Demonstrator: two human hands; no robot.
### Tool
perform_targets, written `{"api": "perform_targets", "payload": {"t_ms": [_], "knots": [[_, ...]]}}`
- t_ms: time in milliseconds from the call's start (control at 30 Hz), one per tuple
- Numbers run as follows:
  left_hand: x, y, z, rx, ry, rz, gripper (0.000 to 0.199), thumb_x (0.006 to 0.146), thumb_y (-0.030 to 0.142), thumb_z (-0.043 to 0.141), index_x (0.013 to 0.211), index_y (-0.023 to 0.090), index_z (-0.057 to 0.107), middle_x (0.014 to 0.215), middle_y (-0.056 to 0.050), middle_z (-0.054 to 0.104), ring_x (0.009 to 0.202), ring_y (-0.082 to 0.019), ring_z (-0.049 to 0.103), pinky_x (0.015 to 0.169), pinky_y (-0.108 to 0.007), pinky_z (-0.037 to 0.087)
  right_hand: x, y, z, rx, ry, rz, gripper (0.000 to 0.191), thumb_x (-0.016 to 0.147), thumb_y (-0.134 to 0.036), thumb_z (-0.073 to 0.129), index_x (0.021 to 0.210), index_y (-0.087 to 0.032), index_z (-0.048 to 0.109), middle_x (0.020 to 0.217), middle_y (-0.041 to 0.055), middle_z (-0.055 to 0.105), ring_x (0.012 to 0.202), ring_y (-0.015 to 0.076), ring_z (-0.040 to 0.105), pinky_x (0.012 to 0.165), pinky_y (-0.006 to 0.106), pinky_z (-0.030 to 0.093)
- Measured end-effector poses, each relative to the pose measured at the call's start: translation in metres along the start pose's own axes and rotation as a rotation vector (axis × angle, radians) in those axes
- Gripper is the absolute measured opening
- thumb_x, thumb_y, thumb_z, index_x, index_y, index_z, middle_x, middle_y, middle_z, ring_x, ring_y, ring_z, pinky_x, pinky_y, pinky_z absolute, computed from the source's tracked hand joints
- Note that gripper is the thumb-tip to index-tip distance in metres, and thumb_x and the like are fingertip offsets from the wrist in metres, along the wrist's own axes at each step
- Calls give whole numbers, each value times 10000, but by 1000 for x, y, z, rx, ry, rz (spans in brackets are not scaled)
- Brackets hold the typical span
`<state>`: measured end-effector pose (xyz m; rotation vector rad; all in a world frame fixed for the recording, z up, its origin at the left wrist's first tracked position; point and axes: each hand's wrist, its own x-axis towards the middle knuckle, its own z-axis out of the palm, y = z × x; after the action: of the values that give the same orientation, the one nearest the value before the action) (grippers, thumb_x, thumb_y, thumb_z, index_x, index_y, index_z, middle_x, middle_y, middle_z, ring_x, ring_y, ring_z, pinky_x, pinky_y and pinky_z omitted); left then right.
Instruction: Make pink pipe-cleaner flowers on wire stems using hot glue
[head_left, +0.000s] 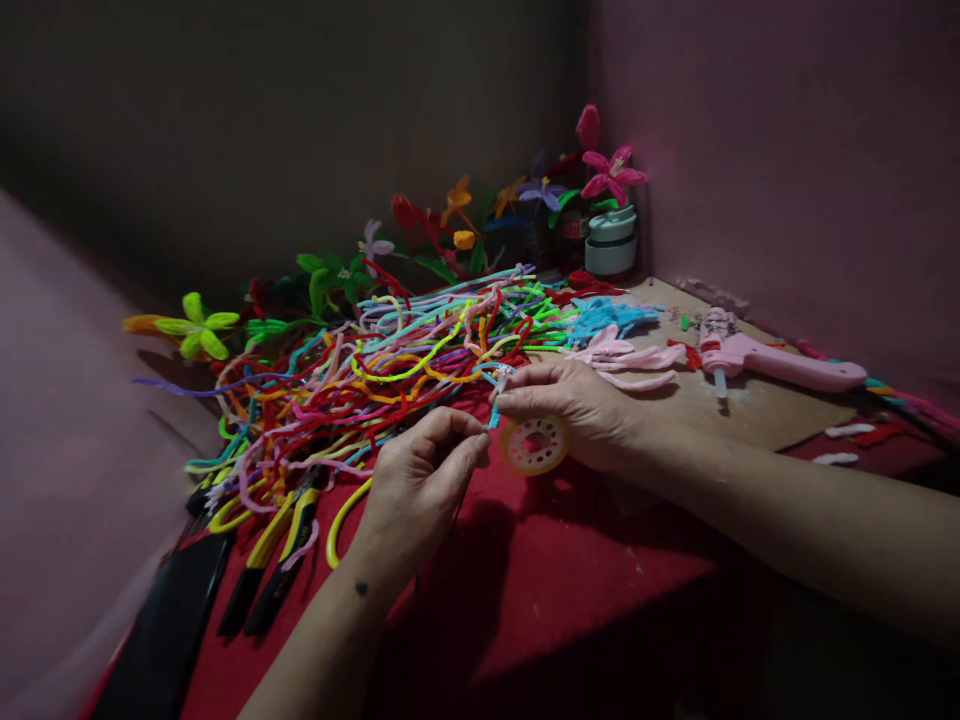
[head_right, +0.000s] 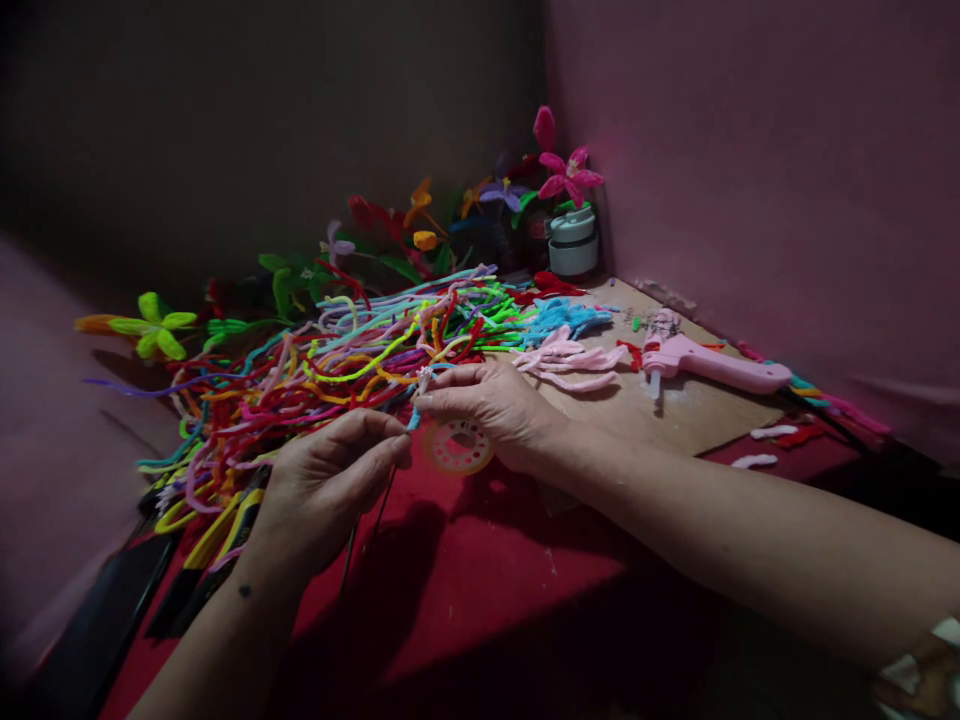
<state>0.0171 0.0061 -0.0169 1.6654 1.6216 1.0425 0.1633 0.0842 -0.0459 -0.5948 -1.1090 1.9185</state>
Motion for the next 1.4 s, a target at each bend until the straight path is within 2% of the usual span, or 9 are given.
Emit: {"api": "perform_targets", "payload": {"t_ms": [133, 267, 400, 467, 567, 633, 700, 933, 1400], "knots": [[1, 0, -1, 2, -16, 14, 84, 773, 216, 558, 717, 156, 578, 605, 29, 552, 488, -54, 434, 491, -176, 369, -1, 1, 1, -25, 9, -14, 134, 568, -198, 738, 616, -130, 633, 551, -45, 578, 492, 57, 484, 544, 226, 340], [4, -2, -1, 13, -52, 42, 88, 781, 247, 567, 803, 167, 594, 721, -1, 602, 675, -104, 552, 643, -211, 446, -4, 1, 4, -30, 22, -41, 113, 591, -200, 717, 621, -131, 633, 546, -46, 576, 483, 53, 477, 538, 226, 343], [5, -9, 7, -22, 18, 142, 389, 741, 251, 629, 1097, 209, 477, 912, -25, 612, 831, -146, 599, 740, -267, 478, -6, 1, 7, -11, 43, -30, 106, 612, -213, 693, 656, -133, 641, 585, -27, 596, 514, 73, 511, 543, 234, 356], [3, -13, 13, 47, 117, 229, 479, 740, 221, 632, 1164, 221, 408, 870, -9, 608, 786, -139, 614, 730, -269, 489, -7, 2, 9, 8, 51, -20, 113, 613, -218, 689, 675, -134, 644, 601, -22, 599, 529, 79, 519, 542, 233, 357], [1, -17, 22, 370, 275, 479, 409, 774, 162, 593, 1155, 216, 455, 880, -15, 622, 757, -120, 616, 738, -244, 483, -7, 6, 10, 38, 69, -20, 86, 610, -196, 671, 657, -134, 635, 587, -26, 588, 523, 76, 505, 534, 227, 348], [1, -18, 25, 555, 313, 627, 352, 795, 125, 557, 1136, 195, 502, 940, -44, 636, 811, -125, 615, 764, -234, 474, -7, 8, 11, 42, 92, -29, 56, 610, -173, 652, 631, -131, 623, 562, -31, 572, 504, 70, 486, 523, 224, 338], [1, -17, 26, 619, 315, 688, 334, 804, 101, 536, 1131, 162, 524, 959, -68, 643, 857, -135, 612, 780, -231, 469, -7, 10, 11, 58, 114, -30, 52, 605, -162, 651, 624, -129, 615, 555, -35, 562, 497, 66, 475, 522, 223, 333], [1, -18, 21, 429, 298, 660, 320, 789, 64, 548, 1092, 162, 581, 946, -51, 657, 849, -123, 615, 763, -224, 479, -7, 10, 12, 108, 90, -21, 142, 576, -209, 719, 658, -132, 633, 595, -31, 579, 530, 68, 489, 553, 225, 348], [-1, -16, 17, 358, 334, 583, 268, 794, 83, 535, 1018, 189, 635, 875, -41, 663, 773, -122, 606, 713, -244, 497, -11, 6, 17, -16, 171, -75, 171, 563, -252, 740, 660, -126, 675, 625, -8, 599, 561, 82, 484, 545, 235, 337]]}}
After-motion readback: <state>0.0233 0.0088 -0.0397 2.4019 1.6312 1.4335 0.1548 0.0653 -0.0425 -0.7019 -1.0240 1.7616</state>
